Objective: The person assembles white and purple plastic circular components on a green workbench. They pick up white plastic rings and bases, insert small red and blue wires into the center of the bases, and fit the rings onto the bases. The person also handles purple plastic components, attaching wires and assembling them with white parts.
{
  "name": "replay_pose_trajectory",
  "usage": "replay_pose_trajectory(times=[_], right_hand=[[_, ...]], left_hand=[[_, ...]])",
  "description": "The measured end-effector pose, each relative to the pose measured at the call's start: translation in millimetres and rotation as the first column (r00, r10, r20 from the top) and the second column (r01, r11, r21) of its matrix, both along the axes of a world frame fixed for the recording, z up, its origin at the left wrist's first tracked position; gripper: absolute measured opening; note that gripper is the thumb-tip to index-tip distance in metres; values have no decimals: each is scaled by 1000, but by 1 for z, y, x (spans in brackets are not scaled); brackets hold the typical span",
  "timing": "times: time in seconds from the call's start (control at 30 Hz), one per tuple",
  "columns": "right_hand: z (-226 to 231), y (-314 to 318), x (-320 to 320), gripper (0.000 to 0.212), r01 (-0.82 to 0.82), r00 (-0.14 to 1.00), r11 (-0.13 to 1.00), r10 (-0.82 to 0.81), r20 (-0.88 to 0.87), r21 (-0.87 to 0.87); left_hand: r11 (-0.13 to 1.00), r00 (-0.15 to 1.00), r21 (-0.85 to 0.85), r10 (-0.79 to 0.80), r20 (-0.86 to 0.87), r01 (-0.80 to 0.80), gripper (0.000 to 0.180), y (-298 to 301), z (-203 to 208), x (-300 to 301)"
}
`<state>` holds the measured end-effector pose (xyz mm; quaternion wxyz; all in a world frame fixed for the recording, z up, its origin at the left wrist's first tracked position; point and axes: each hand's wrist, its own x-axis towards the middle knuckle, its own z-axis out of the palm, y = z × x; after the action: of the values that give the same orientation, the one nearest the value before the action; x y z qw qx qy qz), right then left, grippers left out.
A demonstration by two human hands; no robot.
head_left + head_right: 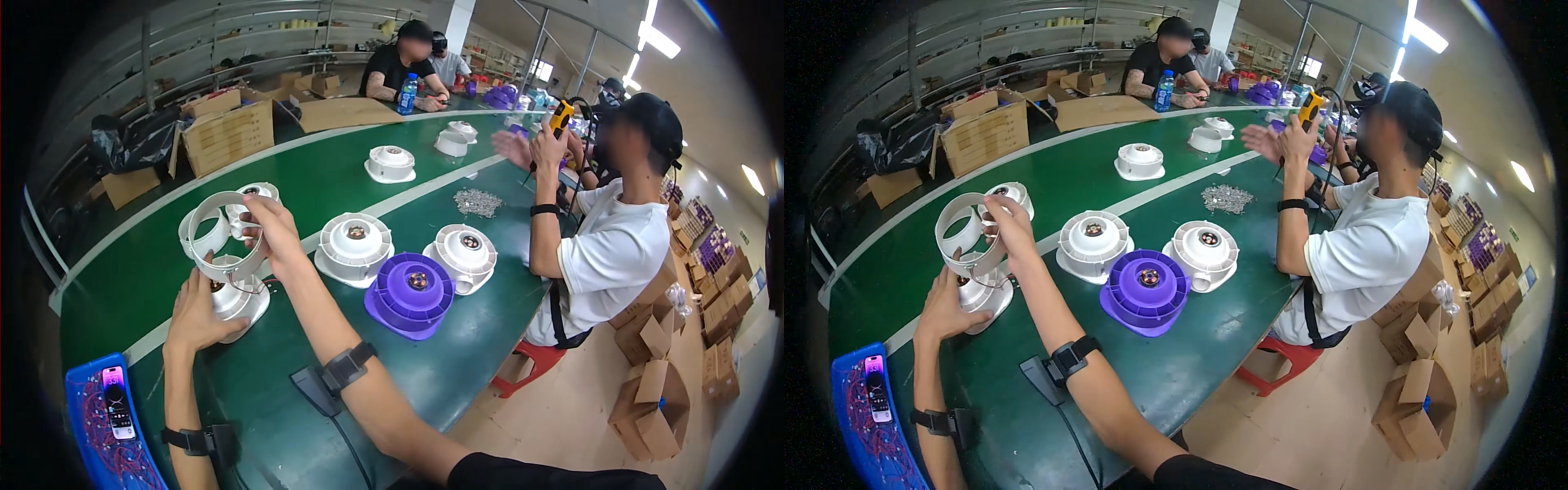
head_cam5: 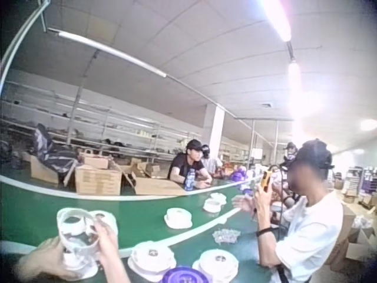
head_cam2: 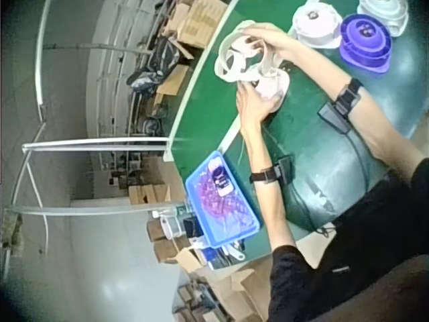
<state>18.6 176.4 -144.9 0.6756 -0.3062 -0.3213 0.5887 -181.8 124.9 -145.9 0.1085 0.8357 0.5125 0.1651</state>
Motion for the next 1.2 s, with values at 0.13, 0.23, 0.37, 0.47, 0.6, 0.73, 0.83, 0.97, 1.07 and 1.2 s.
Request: replay_pose_trajectory(times=[0.13,0.23,0.37,0.47,0.6,0.73,0.83,0.97,1.07,1.2], right_hand=[[8,-6,-7,42,-37,992,999,35,120,16],[15,-9,-8,43,-62,987,996,51,152,62],[24,-10,-6,44,76,992,990,-87,93,114],[30,-11,-9,40,139,990,982,-143,22,130],[32,-15,-10,38,134,989,984,-140,43,118],[42,-25,-13,40,86,991,988,-98,93,130],[44,-27,-15,41,103,985,983,-121,120,150],[47,-27,-16,42,128,980,975,-153,130,181],[46,-27,-22,44,128,969,971,-166,183,204],[56,-33,-21,45,92,952,920,-193,238,381]], left_hand=[[997,990,-44,62,-128,-68,140,-8,10,-1],[991,977,-105,56,-207,-79,142,-13,17,-5],[979,985,-201,-1,-171,-34,130,-21,33,-5],[988,997,-140,-72,-14,69,120,-20,26,-10],[999,999,-13,-40,24,40,108,-18,3,17],[992,995,-87,-90,-47,86,105,-20,13,10],[974,980,-171,-170,-100,151,100,-32,27,-1],[891,936,-339,-344,-71,301,91,-42,53,-7],[873,907,-244,-403,122,422,70,-49,65,-16],[948,918,95,-319,236,305,48,-50,102,-23]])
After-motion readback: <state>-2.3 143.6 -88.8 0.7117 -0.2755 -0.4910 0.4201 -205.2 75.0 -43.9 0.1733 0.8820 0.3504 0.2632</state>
